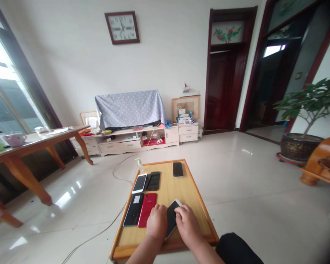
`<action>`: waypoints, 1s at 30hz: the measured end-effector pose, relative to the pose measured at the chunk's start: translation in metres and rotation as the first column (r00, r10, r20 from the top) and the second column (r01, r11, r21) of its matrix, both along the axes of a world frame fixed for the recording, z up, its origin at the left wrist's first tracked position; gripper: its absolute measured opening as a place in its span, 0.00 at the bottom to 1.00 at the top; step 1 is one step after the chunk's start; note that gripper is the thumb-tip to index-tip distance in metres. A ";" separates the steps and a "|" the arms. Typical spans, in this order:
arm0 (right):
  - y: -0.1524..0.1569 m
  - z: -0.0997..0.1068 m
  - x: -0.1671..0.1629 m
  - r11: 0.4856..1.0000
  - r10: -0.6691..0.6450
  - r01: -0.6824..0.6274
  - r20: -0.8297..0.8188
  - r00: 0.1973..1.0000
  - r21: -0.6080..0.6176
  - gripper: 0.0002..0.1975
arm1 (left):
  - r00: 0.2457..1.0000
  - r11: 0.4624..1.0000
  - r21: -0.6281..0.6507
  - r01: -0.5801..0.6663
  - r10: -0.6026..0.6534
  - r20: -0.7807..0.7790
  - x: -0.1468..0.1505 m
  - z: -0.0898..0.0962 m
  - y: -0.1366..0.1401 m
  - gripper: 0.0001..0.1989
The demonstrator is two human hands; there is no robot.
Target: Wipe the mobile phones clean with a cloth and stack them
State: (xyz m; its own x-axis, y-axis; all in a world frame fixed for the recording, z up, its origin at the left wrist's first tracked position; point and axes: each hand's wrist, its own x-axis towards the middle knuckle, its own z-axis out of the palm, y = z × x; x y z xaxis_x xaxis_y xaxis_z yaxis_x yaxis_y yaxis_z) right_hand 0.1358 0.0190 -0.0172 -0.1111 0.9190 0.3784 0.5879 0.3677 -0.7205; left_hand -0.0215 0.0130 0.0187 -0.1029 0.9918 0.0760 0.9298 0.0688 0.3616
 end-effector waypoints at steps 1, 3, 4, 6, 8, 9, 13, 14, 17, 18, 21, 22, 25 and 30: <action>0.001 -0.003 -0.002 1.000 -0.006 0.006 0.009 1.000 0.006 0.15 | 1.000 1.000 0.005 -0.003 0.003 -0.013 0.000 -0.001 -0.001 0.18; 0.004 -0.010 -0.003 0.999 -0.027 0.027 0.013 1.000 0.018 0.16 | 0.999 1.000 0.018 -0.001 0.002 -0.045 -0.001 -0.004 -0.001 0.19; 0.005 -0.012 -0.004 0.999 -0.037 0.037 0.006 0.999 0.025 0.17 | 0.998 1.000 0.022 0.005 -0.004 -0.061 -0.001 -0.006 -0.002 0.19; 0.006 -0.016 -0.004 0.998 -0.058 0.059 -0.017 0.998 0.037 0.18 | 0.996 0.999 0.027 0.026 -0.024 -0.086 -0.002 -0.008 -0.002 0.19; 0.006 -0.018 -0.005 0.997 -0.073 0.074 -0.035 0.997 0.035 0.18 | 0.993 0.998 0.030 0.047 -0.044 -0.105 -0.001 -0.008 -0.002 0.20; 0.006 -0.018 -0.005 0.997 -0.077 0.078 -0.037 0.996 0.028 0.17 | 0.992 0.998 0.031 0.054 -0.050 -0.112 -0.001 -0.006 -0.003 0.20; 0.002 -0.016 -0.005 0.997 -0.074 0.074 -0.026 0.997 0.002 0.15 | 0.993 0.996 0.051 0.074 -0.069 -0.097 -0.003 0.002 -0.018 0.19; 0.001 -0.015 -0.005 0.997 -0.074 0.074 -0.026 0.997 0.004 0.15 | 0.993 0.994 0.070 0.087 -0.081 -0.086 -0.004 0.003 -0.025 0.19; -0.002 -0.012 -0.004 0.997 -0.079 0.079 -0.025 0.997 0.005 0.15 | 0.992 0.984 0.134 0.119 -0.111 -0.066 -0.014 0.003 -0.047 0.23; -0.003 -0.011 -0.005 0.997 -0.082 0.082 -0.025 0.996 0.000 0.14 | 0.992 0.982 0.146 0.117 -0.109 -0.064 -0.018 0.001 -0.055 0.26; -0.006 -0.008 -0.006 0.994 -0.097 0.095 -0.051 0.994 -0.045 0.13 | 0.993 0.982 0.157 0.107 -0.100 -0.056 -0.029 -0.007 -0.073 0.32; -0.007 -0.008 -0.006 0.992 -0.108 0.103 -0.078 0.991 -0.070 0.13 | 0.993 0.981 0.162 0.110 -0.103 -0.049 -0.031 -0.010 -0.077 0.32; -0.011 -0.006 -0.004 0.978 -0.171 0.142 -0.206 0.963 -0.151 0.15 | 0.996 0.977 0.195 0.091 -0.088 -0.023 -0.037 -0.016 -0.082 0.31; -0.020 0.001 -0.002 0.957 -0.251 0.148 -0.452 0.856 -0.251 0.21 | 0.997 0.979 0.188 0.073 -0.073 -0.007 -0.043 -0.015 -0.081 0.28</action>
